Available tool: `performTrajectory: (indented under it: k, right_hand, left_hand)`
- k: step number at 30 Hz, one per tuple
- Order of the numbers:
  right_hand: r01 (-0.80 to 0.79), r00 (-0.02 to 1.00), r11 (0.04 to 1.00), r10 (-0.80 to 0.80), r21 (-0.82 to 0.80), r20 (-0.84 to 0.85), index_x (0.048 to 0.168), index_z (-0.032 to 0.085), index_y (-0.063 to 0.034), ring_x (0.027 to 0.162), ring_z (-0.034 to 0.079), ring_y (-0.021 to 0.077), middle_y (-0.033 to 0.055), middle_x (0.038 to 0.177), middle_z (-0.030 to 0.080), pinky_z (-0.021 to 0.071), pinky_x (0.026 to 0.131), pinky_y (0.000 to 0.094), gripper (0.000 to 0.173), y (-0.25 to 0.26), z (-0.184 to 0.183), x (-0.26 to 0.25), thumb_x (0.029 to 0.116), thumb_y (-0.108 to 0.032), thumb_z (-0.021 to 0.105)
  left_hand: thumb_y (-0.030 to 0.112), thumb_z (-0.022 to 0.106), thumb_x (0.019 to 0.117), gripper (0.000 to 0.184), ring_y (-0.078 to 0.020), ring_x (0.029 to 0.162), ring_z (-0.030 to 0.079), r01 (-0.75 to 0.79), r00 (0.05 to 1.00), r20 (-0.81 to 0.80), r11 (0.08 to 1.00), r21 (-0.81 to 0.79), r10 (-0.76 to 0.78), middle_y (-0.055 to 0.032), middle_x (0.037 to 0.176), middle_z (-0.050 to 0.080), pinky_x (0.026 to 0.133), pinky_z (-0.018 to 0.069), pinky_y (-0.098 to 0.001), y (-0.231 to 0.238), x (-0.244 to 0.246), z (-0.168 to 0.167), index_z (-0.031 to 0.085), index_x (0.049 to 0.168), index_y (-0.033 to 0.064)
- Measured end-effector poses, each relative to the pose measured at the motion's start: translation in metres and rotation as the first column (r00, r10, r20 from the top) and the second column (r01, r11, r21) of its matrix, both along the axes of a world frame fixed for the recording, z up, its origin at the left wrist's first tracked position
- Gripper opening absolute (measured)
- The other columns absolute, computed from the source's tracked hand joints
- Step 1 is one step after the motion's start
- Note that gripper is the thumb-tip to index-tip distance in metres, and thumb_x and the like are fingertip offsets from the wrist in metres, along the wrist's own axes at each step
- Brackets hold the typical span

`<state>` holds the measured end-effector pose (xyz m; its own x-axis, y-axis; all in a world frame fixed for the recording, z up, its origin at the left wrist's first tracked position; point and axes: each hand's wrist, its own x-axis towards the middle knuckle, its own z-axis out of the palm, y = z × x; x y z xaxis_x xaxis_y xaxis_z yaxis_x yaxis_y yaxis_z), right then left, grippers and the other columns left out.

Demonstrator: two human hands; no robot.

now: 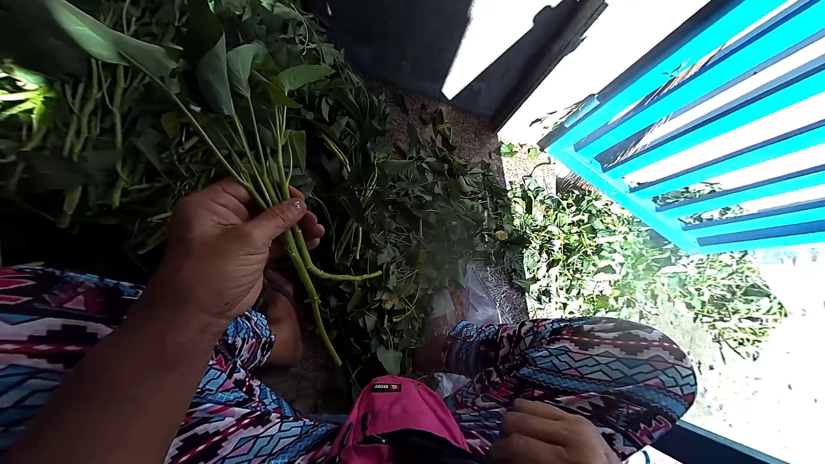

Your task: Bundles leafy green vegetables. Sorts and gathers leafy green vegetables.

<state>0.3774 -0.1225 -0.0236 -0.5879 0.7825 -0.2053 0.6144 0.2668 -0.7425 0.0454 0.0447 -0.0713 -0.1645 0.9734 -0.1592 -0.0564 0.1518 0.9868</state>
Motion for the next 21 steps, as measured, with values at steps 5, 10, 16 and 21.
performTrajectory:
  k: [5, 10, 16, 21]
  right_hand:
    - [-0.085, 0.963, 0.909, -0.030, -0.407, -0.268, 0.089, 0.075, -0.0074, 0.075, 0.065, 0.0064, -0.0001, 0.081, 0.070, 0.0547, 0.065, 0.0263, 0.017, 0.049, -0.040, 0.014, 0.0867, -0.024, 0.080]
    - [-0.166, 0.969, 0.814, 0.031, -0.556, -0.243, 0.091, 0.073, -0.0068, 0.073, 0.066, 0.0056, -0.0005, 0.080, 0.070, 0.0552, 0.066, 0.0268, 0.014, 0.080, -0.041, 0.004, 0.0880, -0.020, 0.077]
    - [-0.211, 0.975, 0.730, 0.108, -0.650, -0.195, 0.090, 0.073, -0.0028, 0.071, 0.065, 0.0060, 0.0023, 0.078, 0.071, 0.0549, 0.065, 0.0277, 0.016, 0.103, -0.052, -0.008, 0.0873, -0.018, 0.078]
    - [-0.249, 0.967, 0.655, 0.121, -0.714, -0.226, 0.102, 0.075, 0.0002, 0.076, 0.068, 0.0097, 0.0066, 0.088, 0.074, 0.0583, 0.071, 0.0311, 0.020, 0.118, -0.070, -0.014, 0.0884, -0.014, 0.076]
  left_hand:
    - [-0.002, 0.064, 0.0965, 0.011, -0.0162, 0.074, 0.075, -0.002, 1.000, 0.021, 1.000, -0.005, 0.002, -0.0031, 0.089, 0.073, 0.068, 0.0662, -0.0341, -0.001, 0.003, 0.004, 0.062, 0.102, 0.0068]
    - [-0.003, 0.063, 0.0971, 0.010, -0.0157, 0.074, 0.074, 0.005, 1.000, 0.014, 1.000, -0.022, -0.005, -0.0036, 0.088, 0.073, 0.068, 0.0659, -0.0331, -0.002, 0.004, 0.007, 0.062, 0.102, 0.0058]
    - [-0.004, 0.062, 0.0970, 0.012, -0.0161, 0.075, 0.074, -0.003, 1.000, 0.022, 0.999, -0.037, 0.004, -0.0042, 0.092, 0.072, 0.069, 0.0659, -0.0336, -0.005, 0.007, 0.010, 0.061, 0.104, 0.0053]
    - [-0.004, 0.062, 0.0973, 0.013, -0.0169, 0.076, 0.074, -0.010, 1.000, 0.027, 0.999, -0.052, 0.012, -0.0053, 0.094, 0.071, 0.069, 0.0660, -0.0352, -0.005, 0.008, 0.010, 0.061, 0.106, 0.0049]
